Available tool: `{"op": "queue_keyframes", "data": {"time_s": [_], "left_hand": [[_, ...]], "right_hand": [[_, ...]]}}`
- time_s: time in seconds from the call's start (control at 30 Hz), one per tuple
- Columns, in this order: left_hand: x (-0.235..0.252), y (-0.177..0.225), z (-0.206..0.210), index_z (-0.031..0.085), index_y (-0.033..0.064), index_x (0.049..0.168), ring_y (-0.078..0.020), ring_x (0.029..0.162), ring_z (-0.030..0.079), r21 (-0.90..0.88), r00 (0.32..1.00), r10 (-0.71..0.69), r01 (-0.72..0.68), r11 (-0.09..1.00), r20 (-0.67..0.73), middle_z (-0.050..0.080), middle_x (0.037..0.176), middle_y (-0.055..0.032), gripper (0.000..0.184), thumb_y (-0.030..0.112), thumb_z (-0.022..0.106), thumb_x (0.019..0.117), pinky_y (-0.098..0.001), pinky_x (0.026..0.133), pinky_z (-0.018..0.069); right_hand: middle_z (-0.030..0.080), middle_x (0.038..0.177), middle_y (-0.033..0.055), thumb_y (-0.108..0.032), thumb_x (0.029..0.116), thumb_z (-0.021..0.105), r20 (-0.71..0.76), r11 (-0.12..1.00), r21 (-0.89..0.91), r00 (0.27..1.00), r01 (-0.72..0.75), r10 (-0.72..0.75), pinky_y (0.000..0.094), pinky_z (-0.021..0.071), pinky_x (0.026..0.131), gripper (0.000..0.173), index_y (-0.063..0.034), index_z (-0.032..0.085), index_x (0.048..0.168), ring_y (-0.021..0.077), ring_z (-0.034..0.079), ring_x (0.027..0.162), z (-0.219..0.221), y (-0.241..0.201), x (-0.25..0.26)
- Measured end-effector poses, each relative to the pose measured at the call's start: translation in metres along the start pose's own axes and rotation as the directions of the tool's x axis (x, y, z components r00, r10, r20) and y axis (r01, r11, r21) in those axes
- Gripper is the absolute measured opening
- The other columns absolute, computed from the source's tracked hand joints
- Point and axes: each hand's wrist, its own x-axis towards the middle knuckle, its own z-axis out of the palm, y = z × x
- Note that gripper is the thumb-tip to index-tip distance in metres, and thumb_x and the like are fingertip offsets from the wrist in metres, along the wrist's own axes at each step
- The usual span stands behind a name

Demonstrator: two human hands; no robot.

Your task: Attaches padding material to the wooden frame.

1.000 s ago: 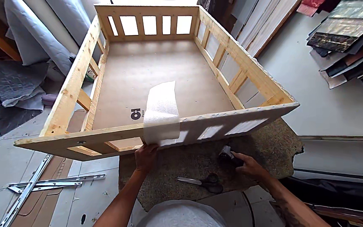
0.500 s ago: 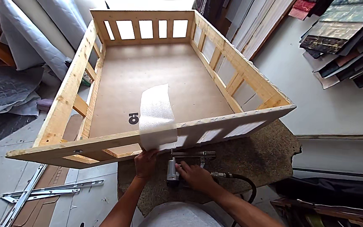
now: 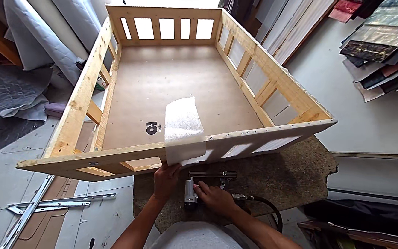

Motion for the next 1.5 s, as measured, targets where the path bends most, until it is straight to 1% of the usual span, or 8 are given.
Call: {"op": "queue_keyframes", "data": {"time_s": [0.33,0.47,0.7,0.8,0.87,1.0,1.13,1.5], "left_hand": [[0.054,0.057,-0.088,0.080,0.0161,0.088,-0.0097,0.090,0.071,0.078,0.966,0.256,-0.253,0.964,-0.027,0.075,0.096,0.0007,0.012,0.014,0.068,0.0908,-0.0294,0.079,0.0602],[0.068,0.075,-0.107,0.081,0.0195,0.092,-0.0101,0.097,0.070,0.097,0.971,0.235,-0.237,0.967,0.035,0.075,0.102,0.0029,0.010,0.022,0.071,0.0924,-0.0296,0.082,0.0592],[0.132,0.099,-0.117,0.073,0.0190,0.127,-0.0108,0.093,0.069,-0.164,0.984,0.058,-0.029,0.986,0.170,0.076,0.104,0.0034,0.047,0.030,0.085,0.0828,-0.0352,0.076,0.0566],[0.172,0.111,-0.114,0.065,0.0117,0.139,-0.0181,0.087,0.074,-0.451,0.866,-0.064,0.321,0.833,0.496,0.075,0.111,-0.0092,0.063,0.002,0.084,0.0802,-0.0358,0.077,0.0639],[0.192,0.106,-0.104,0.072,0.0068,0.127,-0.0222,0.093,0.073,-0.476,0.758,-0.056,0.463,0.747,0.650,0.075,0.112,-0.0121,0.049,-0.006,0.080,0.0806,-0.0386,0.081,0.0630],[0.206,0.111,-0.105,0.079,0.0031,0.098,-0.0127,0.087,0.076,-0.567,0.927,0.135,0.094,0.818,0.349,0.079,0.096,-0.0059,0.014,-0.004,0.075,0.0863,-0.0295,0.080,0.0644],[0.209,0.109,-0.113,0.081,0.0051,0.098,-0.0087,0.087,0.076,-0.540,0.918,0.355,-0.212,0.814,0.175,0.080,0.094,-0.0026,0.014,-0.002,0.075,0.0868,-0.0257,0.083,0.0646],[0.257,0.065,-0.088,0.080,0.0052,0.098,-0.0022,0.079,0.074,-0.500,0.909,0.281,-0.096,0.861,0.309,0.079,0.088,-0.0003,0.012,0.002,0.078,0.0867,-0.0208,0.074,0.0626]], "right_hand": [[0.059,0.133,0.0219,-0.008,0.1022,0.046,-0.001,1.000,-0.002,1.000,0.001,-0.001,0.0481,0.0601,0.075,0.054,-0.0138,0.042,0.156,0.0359,0.071,0.087,0.008,-0.023,0.031],[0.049,0.153,0.0198,-0.007,0.1022,0.045,0.031,0.999,0.023,0.999,0.039,-0.039,0.0493,0.0590,0.077,0.056,-0.0154,0.040,0.158,0.0365,0.072,0.093,0.003,-0.045,0.047],[0.059,0.138,0.0195,-0.005,0.0978,0.052,-0.016,0.996,0.087,1.000,-0.020,0.021,0.0473,0.0594,0.070,0.059,-0.0175,0.045,0.155,0.0334,0.071,0.084,-0.029,-0.060,0.034],[0.054,0.149,0.0175,-0.014,0.0939,0.063,-0.002,0.973,0.221,0.997,-0.069,0.071,0.0501,0.0607,0.073,0.066,-0.0171,0.043,0.156,0.0347,0.072,0.091,-0.061,-0.064,0.008],[0.062,0.141,0.0143,-0.020,0.0860,0.076,-0.169,0.968,0.244,0.980,-0.060,0.103,0.0484,0.0627,0.070,0.069,-0.0157,0.052,0.150,0.0314,0.075,0.091,-0.072,-0.064,-0.013],[0.071,0.128,0.0080,-0.031,0.0860,0.074,-0.579,0.997,0.053,0.812,-0.053,0.074,0.0353,0.0626,0.063,0.055,-0.0168,0.064,0.138,0.0192,0.075,0.081,-0.083,-0.047,-0.049],[0.068,0.134,0.0069,-0.028,0.0971,0.061,-0.664,0.990,-0.109,0.748,-0.093,-0.003,0.0309,0.0561,0.061,0.048,-0.0207,0.056,0.145,0.0173,0.069,0.073,-0.096,-0.019,-0.056],[0.068,0.128,0.0104,-0.026,0.0994,0.057,-0.651,0.995,-0.091,0.758,-0.044,-0.026,0.0309,0.0559,0.062,0.046,-0.0197,0.054,0.145,0.0182,0.069,0.075,-0.124,-0.023,-0.037]]}}
